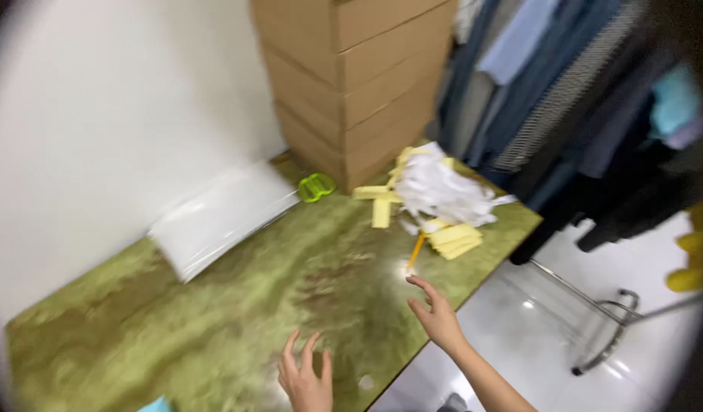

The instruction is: Selecting shirts from a rack, folding them on a table, and rolling them into cylinders.

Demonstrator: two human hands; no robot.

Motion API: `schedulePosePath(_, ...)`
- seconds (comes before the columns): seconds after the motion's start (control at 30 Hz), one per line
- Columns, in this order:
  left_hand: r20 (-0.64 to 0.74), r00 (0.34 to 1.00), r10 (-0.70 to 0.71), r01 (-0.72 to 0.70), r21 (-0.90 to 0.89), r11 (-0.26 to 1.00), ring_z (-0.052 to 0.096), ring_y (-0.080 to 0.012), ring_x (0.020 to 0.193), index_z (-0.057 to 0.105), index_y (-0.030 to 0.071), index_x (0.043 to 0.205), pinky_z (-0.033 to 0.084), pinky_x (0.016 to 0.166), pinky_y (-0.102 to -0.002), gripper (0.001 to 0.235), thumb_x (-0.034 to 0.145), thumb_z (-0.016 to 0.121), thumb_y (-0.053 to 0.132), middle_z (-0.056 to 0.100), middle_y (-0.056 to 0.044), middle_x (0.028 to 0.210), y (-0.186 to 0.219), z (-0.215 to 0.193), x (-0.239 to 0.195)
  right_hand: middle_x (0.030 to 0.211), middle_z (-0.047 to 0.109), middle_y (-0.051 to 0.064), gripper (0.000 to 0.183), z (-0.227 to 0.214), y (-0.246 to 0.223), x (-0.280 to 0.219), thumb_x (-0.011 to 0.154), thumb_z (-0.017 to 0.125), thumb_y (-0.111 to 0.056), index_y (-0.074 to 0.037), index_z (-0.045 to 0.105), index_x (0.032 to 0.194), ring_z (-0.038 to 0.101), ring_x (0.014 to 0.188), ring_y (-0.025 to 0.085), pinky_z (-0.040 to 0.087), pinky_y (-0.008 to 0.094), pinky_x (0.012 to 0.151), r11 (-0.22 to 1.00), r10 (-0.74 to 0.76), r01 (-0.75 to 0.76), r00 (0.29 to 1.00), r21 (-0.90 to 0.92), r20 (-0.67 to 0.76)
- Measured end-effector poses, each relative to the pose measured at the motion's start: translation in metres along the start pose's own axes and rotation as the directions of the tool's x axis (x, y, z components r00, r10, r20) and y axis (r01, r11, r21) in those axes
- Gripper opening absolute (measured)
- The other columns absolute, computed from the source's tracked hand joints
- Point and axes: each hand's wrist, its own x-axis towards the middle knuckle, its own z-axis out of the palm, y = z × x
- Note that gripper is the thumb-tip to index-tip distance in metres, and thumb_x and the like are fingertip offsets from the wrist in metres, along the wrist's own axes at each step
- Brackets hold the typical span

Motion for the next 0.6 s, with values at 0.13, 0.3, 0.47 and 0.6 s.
schedulePosePath(0.13, 0.124, 0.983, 0.137, -0.104, -0.241, 0.965, 0.070, -0.0171, 0.115, 0.079, 0.028, 0.125, 0.055, 0.101, -0.035, 0.033, 0.092, 0.077, 0.027, 0.073, 0.006, 0.126, 0.080, 0.041, 0.027, 0.145, 0.072, -0.007, 0.044, -0.096, -0.009, -0.011, 0.094, 0.070, -0.027, -0.024, 0.071, 0.138, 0.065, 0.135, 0.013, 0.050, 0.038, 0.111, 0.991, 0.113, -0.085, 0.950, 0.107, -0.289)
schedulePosePath(0.3, -0.079, 0.918, 0.389, -0.359, -0.584, 0.728, 0.059, -0.0045, 0.065, 0.085, 0.030, 0.091, 0.046, 0.059, -0.021, 0.011, 0.085, 0.083, 0.022, 0.074, 0.016, 0.074, 0.191, 0.118, 0.025, 0.143, 0.075, -0.005, 0.037, -0.222, 0.002, -0.030, 0.095, 0.071, -0.022, -0.016, 0.076, 0.131, 0.064, 0.140, 0.012, 0.054, 0.033, 0.111, 0.951, 0.237, -0.087, 0.823, 0.298, -0.517)
schedulePosePath(0.47, 0.296, 0.894, 0.335, -0.047, -0.684, 0.728, 0.072, -0.0021, 0.066, 0.089, 0.027, 0.079, 0.056, 0.061, -0.022, 0.006, 0.081, 0.083, 0.026, 0.080, 0.011, 0.069, 0.338, 0.175, -0.013, 0.133, 0.081, 0.004, 0.013, -0.351, 0.056, -0.044, 0.092, 0.077, -0.018, -0.009, 0.082, 0.100, 0.071, 0.124, 0.013, 0.056, 0.030, 0.096, 0.946, 0.175, 0.057, 0.737, 0.319, -0.652)
schedulePosePath(0.6, 0.326, 0.777, 0.538, -0.097, -0.783, 0.614, 0.066, -0.0075, 0.057, 0.078, 0.020, 0.070, 0.054, 0.062, -0.024, 0.022, 0.090, 0.078, 0.031, 0.076, 0.009, 0.066, 0.465, 0.203, -0.037, 0.117, 0.087, 0.011, 0.035, -0.437, 0.062, -0.068, 0.094, 0.074, -0.017, -0.003, 0.064, 0.064, 0.074, 0.110, 0.017, 0.051, 0.033, 0.098, 0.931, 0.204, 0.095, 0.662, 0.351, -0.721)
